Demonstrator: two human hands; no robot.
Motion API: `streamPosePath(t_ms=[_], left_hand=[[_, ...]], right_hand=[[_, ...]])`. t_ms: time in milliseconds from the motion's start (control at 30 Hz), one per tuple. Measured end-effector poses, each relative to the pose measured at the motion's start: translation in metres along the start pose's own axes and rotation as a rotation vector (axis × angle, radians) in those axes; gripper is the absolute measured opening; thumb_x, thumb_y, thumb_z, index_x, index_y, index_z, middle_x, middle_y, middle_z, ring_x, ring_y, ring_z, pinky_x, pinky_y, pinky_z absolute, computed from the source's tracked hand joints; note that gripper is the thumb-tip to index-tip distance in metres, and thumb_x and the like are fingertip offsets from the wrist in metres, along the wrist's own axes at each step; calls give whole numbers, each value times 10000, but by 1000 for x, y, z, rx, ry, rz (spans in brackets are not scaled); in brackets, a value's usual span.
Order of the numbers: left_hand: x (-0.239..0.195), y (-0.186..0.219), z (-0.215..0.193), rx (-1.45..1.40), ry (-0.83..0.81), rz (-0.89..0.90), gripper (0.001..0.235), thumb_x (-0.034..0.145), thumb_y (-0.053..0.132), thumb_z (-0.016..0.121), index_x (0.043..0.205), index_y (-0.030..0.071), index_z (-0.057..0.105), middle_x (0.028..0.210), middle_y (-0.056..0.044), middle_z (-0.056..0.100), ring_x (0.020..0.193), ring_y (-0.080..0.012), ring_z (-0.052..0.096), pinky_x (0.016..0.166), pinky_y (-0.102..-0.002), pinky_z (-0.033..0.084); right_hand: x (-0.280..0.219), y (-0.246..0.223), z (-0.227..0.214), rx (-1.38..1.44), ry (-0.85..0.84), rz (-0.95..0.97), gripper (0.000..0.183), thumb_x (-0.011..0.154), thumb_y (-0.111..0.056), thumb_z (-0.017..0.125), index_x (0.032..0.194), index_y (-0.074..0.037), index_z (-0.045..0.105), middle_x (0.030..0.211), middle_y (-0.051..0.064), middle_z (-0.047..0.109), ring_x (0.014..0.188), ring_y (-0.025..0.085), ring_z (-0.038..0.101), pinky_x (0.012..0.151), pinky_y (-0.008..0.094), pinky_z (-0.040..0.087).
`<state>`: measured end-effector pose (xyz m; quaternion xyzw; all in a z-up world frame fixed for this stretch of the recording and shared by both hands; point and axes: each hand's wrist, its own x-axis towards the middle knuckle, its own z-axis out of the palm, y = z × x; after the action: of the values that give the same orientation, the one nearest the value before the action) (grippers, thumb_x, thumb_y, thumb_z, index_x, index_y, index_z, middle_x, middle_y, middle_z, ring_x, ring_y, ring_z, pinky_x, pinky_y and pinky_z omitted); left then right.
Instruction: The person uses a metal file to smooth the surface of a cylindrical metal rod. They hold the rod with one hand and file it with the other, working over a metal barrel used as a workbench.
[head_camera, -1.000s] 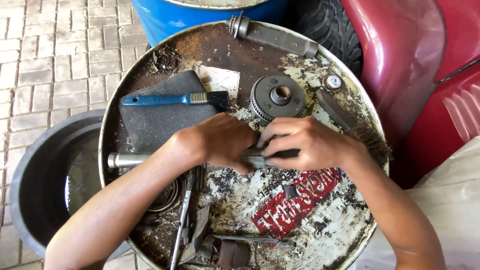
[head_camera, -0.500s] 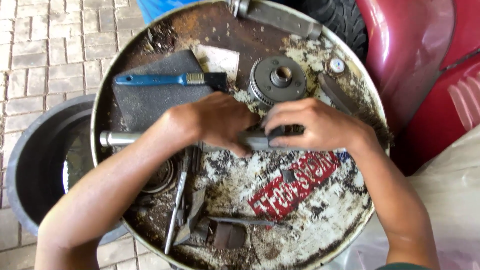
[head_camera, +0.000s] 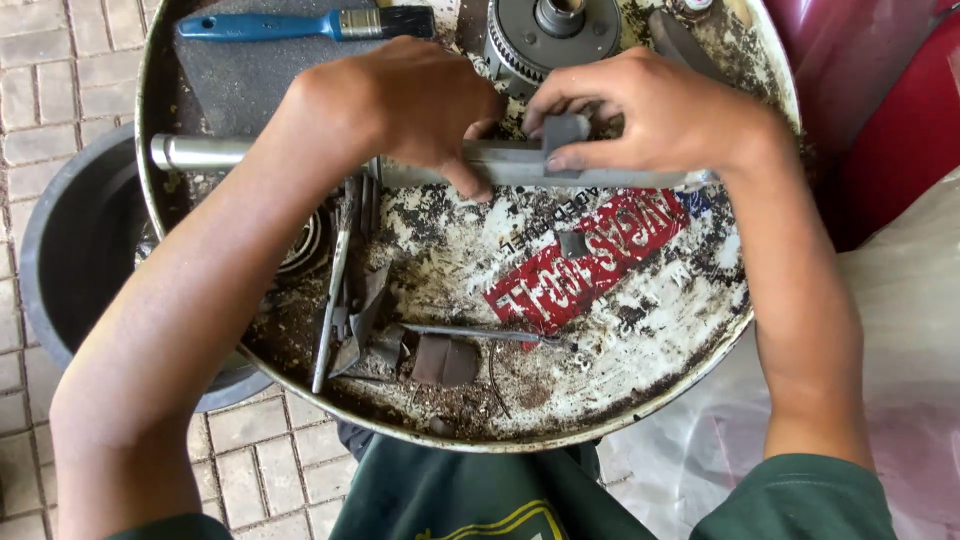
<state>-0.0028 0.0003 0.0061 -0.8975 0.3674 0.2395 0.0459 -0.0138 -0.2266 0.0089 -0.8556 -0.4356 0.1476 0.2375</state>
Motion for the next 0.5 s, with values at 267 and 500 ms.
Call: streamPosePath(t_ms=[267, 500], left_hand=[[-14, 5, 3, -29, 56, -29, 541, 848, 620, 754, 1053, 130, 652, 790, -53, 695, 713, -250, 629, 661, -369, 509], [-22, 2, 5, -133, 84, -5, 400, 910, 523, 753, 966, 151, 616, 717, 37, 647, 459, -108, 445, 434, -232, 385]], right_hand=[[-4, 5, 1, -3, -7, 27, 418, 819, -171, 794, 1190, -30, 662, 1130, 100, 726, 950, 224, 694, 856, 365, 566], [-1, 21, 7, -58, -55, -95, 397, 907, -334, 681, 1105, 10, 668, 1047, 156, 722, 897, 265, 697, 788, 373, 568]])
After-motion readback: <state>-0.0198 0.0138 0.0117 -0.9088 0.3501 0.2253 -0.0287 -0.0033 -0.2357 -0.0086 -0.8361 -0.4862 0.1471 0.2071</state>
